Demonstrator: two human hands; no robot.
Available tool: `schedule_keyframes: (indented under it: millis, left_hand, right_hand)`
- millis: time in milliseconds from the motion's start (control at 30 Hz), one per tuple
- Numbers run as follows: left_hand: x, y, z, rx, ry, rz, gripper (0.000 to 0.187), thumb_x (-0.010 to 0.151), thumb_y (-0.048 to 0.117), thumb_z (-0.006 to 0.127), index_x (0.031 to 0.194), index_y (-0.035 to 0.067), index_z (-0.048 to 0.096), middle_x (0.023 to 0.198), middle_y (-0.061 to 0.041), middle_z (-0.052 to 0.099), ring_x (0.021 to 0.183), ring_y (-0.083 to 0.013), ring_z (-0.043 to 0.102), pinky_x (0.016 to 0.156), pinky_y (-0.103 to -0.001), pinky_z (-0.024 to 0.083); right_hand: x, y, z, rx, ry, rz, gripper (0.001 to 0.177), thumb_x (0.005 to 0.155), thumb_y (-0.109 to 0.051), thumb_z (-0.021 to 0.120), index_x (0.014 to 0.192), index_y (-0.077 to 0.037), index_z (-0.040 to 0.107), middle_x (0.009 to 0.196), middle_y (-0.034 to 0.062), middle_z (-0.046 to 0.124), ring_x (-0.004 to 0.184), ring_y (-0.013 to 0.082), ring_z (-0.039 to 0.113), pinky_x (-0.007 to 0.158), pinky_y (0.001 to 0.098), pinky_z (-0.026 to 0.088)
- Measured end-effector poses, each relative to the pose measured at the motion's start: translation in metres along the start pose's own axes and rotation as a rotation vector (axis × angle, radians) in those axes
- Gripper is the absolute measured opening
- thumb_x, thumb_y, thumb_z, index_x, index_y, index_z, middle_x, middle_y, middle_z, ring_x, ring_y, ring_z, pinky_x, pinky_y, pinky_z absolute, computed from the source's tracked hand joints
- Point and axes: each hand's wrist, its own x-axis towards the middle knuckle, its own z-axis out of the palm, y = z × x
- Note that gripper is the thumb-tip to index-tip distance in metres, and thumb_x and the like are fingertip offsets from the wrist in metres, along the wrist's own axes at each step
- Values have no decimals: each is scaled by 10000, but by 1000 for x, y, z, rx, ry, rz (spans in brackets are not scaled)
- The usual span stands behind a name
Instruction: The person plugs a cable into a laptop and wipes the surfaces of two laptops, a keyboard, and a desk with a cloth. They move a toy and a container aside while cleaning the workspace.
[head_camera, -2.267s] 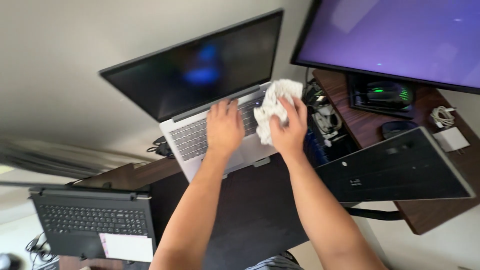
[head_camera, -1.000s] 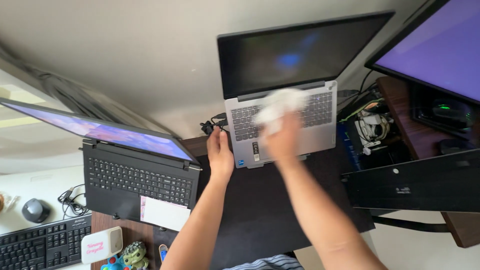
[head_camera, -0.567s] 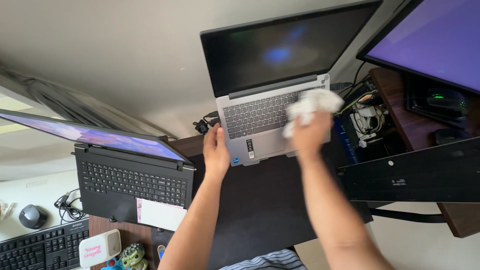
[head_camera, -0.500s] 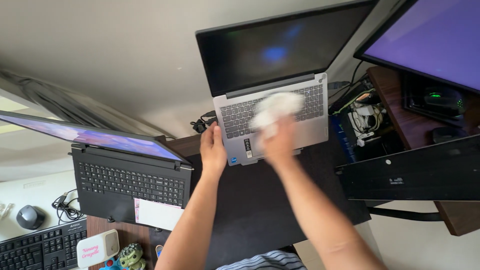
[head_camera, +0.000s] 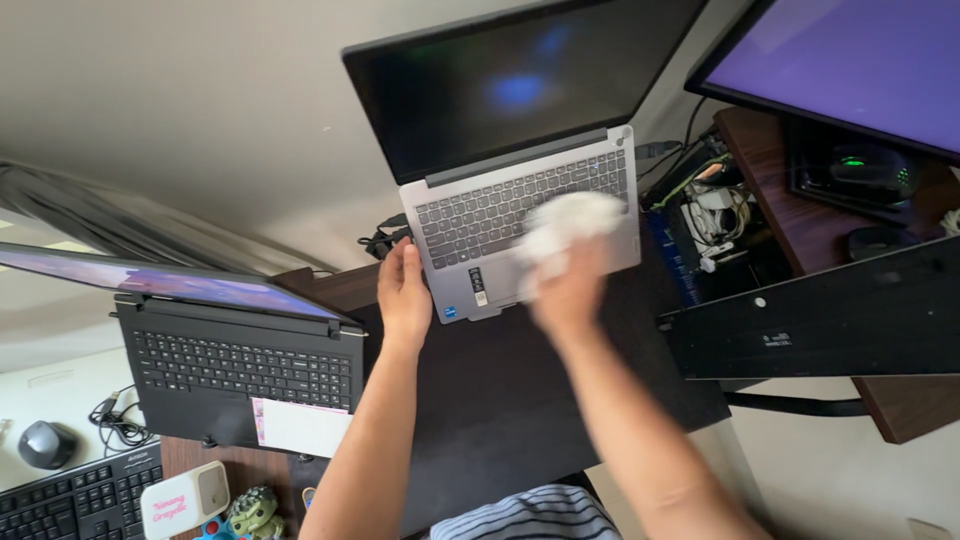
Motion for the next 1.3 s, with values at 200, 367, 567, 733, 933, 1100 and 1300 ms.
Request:
schedule_keyframes:
  millis: [200, 367, 567, 733, 933, 1100, 1300]
  left_hand:
    - [-4, -1, 6, 36, 28, 90, 484, 1064, 352, 516, 1379, -7, 592, 1361, -112, 584, 1205, -197, 617, 1024, -322, 485]
    - [-10, 12, 5, 35, 28, 24, 497, 1051, 389, 506, 1372, 23, 604, 1352, -99, 560, 1195, -182, 622, 1020, -319, 490]
    - [-5, 6, 6, 53, 62, 3, 592, 1058, 487, 432, 1371, 25, 629, 1288, -100, 596, 1117, -192, 630, 992, -330, 508]
    - [-1, 3, 1, -94, 35, -89, 657, 1045, 557, 382, 1389, 43, 601, 1289, -98, 630, 1164, -206, 622, 992, -363, 482]
    - [-3, 10, -2, -30, 26, -127, 710, 1017, 600, 338, 1402, 66, 606, 1284, -79, 636, 1156, -212, 621, 982, -391, 465]
    - [-1, 1, -4, -145, -7, -143, 779, 1016, 639, 271, 1414, 56, 601, 1291, -98, 625, 1155, -220, 605, 986, -400, 468]
    - [-4, -1, -4, -157, -17, -135, 803, 1016, 650, 234, 1443, 62, 576, 1344, -102, 597, 1213, -221, 585, 1031, -412, 448]
  right_hand:
    - [-46, -39, -6, 98, -486, -311, 532, 740, -177, 738, 1269, -182, 682, 1328, 157, 640, 1243, 392, 587, 1068, 516, 463]
    - [6, 45, -56, -48, 2, 37, 538, 771, -67, 782, 1292, -63, 650, 1294, 237, 590, 1197, 441, 573, 1036, 527, 454]
    - [-27, -55, -1, 108, -346, -123, 621, 713, -115, 758, 1323, -197, 675, 1349, 143, 603, 1285, 381, 554, 1099, 493, 456]
    - [28, -73, 31, 126, -318, -413, 661, 702, -92, 766, 1340, -223, 651, 1441, 153, 572, 1275, 392, 551, 1087, 491, 447]
    - [106, -9, -7, -53, 93, 209, 631, 898, -128, 753, 1476, -50, 512, 1465, 308, 462, 1343, 469, 463, 1117, 528, 418]
    - [32, -90, 44, -6, -414, -260, 787, 730, -162, 815, 1463, -138, 532, 1553, 214, 409, 1414, 432, 391, 1145, 553, 327]
    - [74, -10, 6, -28, -193, -248, 702, 752, -124, 812, 1420, -186, 606, 1478, 226, 501, 1386, 429, 425, 1153, 531, 371]
